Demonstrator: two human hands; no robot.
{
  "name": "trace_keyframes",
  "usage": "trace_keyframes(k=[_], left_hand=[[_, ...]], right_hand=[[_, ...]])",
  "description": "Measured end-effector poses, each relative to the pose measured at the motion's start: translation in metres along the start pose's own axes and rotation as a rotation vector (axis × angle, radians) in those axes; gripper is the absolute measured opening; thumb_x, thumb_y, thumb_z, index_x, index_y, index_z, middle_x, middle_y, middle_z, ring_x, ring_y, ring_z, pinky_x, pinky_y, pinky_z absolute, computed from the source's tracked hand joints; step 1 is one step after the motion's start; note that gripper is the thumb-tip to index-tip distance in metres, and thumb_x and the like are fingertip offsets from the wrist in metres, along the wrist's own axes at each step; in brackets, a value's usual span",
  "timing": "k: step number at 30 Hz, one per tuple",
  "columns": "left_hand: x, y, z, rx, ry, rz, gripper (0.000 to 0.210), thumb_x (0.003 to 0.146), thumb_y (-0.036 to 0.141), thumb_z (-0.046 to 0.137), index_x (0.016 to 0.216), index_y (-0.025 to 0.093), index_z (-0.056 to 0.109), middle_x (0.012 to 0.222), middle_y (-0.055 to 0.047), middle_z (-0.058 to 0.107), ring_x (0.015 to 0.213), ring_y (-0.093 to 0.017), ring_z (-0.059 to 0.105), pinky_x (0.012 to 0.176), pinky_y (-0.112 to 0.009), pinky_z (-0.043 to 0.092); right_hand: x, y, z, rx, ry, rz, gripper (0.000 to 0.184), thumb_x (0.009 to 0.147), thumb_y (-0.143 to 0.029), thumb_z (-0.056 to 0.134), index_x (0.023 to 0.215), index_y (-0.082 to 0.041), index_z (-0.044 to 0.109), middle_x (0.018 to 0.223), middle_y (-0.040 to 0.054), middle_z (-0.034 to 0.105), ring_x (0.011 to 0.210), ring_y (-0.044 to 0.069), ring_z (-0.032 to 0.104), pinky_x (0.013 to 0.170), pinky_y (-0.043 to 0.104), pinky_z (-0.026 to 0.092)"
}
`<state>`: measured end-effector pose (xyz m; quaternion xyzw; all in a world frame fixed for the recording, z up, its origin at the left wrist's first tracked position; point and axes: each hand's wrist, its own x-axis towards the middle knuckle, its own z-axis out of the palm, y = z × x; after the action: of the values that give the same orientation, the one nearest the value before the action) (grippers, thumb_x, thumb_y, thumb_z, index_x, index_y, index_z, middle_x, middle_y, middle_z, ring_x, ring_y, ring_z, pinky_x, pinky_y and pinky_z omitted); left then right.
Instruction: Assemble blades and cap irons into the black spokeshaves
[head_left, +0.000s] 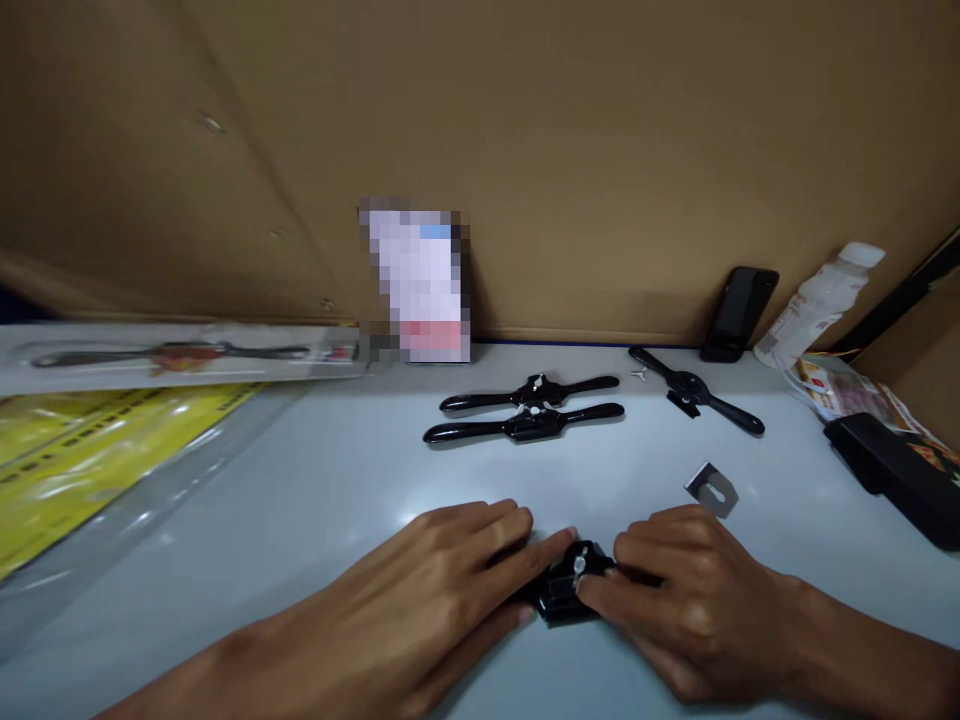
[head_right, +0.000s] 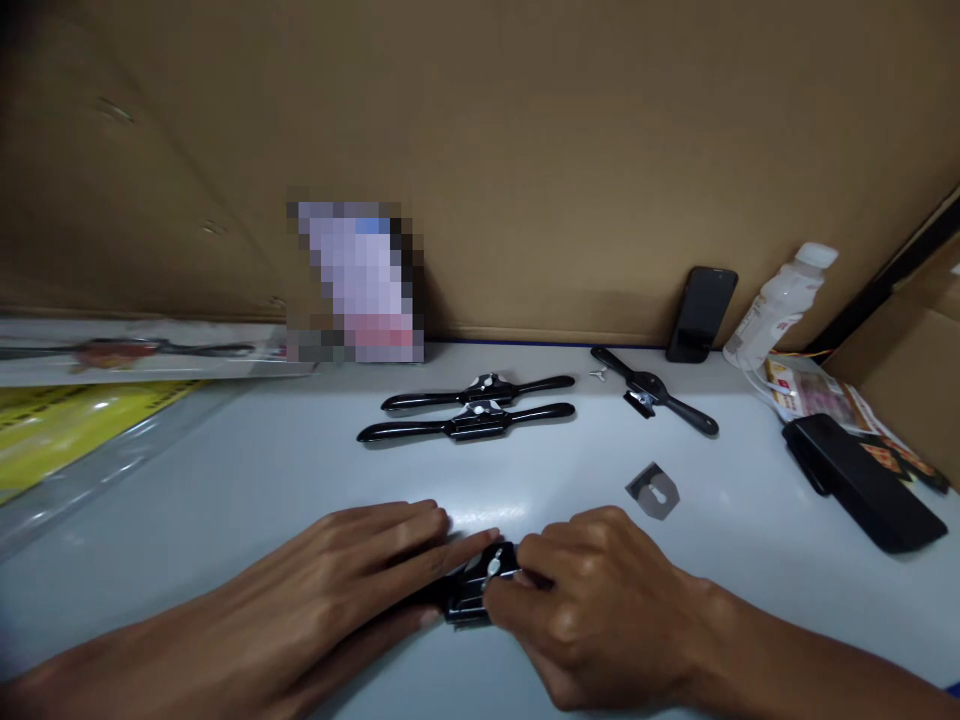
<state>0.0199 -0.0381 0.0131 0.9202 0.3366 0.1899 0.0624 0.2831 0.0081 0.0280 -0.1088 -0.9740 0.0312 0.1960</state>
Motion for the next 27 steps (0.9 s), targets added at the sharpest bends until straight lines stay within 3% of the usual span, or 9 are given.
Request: trace_keyframes(k=[4,9,13,17,24,27], left_hand=[[0.000,0.001,0.000,0.009,0.000,0.010,0.043,0.104,0.014,0.045,0.146,0.017,0.053,0.099,-0.006,0.069,0.082,-0.021,0.068,0.072,-0.035,0.060],[0.000,0.000,0.002,0.036,0.025,0.011,0.042,0.102,0.013,0.047,0.143,0.016,0.055,0.100,-0.007,0.070,0.085,-0.023,0.070,0.075,-0.035,0.061],[0.000,0.000,0.001,0.023,0.017,0.006,0.040,0.101,0.013,0.047,0.141,0.017,0.055,0.099,-0.006,0.070,0.084,-0.022,0.069,0.072,-0.034,0.060],[0.001,0.000,0.001,0.004,0.025,-0.010,0.029,0.102,0.014,0.048,0.127,0.019,0.061,0.096,-0.005,0.069,0.080,-0.021,0.066,0.070,-0.032,0.057],[0.001,0.001,0.004,0.005,0.016,-0.006,0.020,0.105,0.017,0.047,0.116,0.019,0.063,0.093,-0.005,0.067,0.079,-0.022,0.063,0.070,-0.034,0.057],[0.002,0.001,0.003,0.022,0.013,-0.002,0.019,0.104,0.016,0.047,0.115,0.019,0.063,0.092,-0.005,0.067,0.079,-0.022,0.064,0.070,-0.035,0.057]], right_hand=[[0.002,0.002,-0.001,0.028,0.066,0.019,0.026,0.091,-0.007,0.047,0.095,-0.015,0.071,0.068,0.0011,0.063,0.054,0.015,0.048,0.052,0.033,0.034],[0.004,0.003,0.001,0.031,0.025,0.101,0.025,0.103,-0.015,0.046,0.105,-0.013,0.071,0.070,0.0017,0.066,0.057,0.016,0.055,0.054,0.033,0.039],[0.003,0.003,0.006,0.016,0.046,0.135,0.029,0.108,-0.022,0.045,0.101,-0.014,0.072,0.071,0.0018,0.067,0.057,0.016,0.057,0.055,0.033,0.038],[0.004,0.002,0.009,0.004,0.066,0.142,0.034,0.112,-0.026,0.042,0.094,-0.015,0.069,0.071,0.0013,0.067,0.057,0.015,0.057,0.054,0.033,0.037],[0.008,-0.007,0.014,-0.118,0.087,0.129,0.042,0.114,-0.022,0.037,0.079,-0.018,0.060,0.066,0.0001,0.061,0.054,0.014,0.050,0.055,0.034,0.035],[0.008,-0.004,0.003,-0.103,0.001,0.157,0.035,0.113,-0.025,0.041,0.087,-0.017,0.063,0.072,0.0014,0.064,0.058,0.015,0.054,0.056,0.033,0.036]])
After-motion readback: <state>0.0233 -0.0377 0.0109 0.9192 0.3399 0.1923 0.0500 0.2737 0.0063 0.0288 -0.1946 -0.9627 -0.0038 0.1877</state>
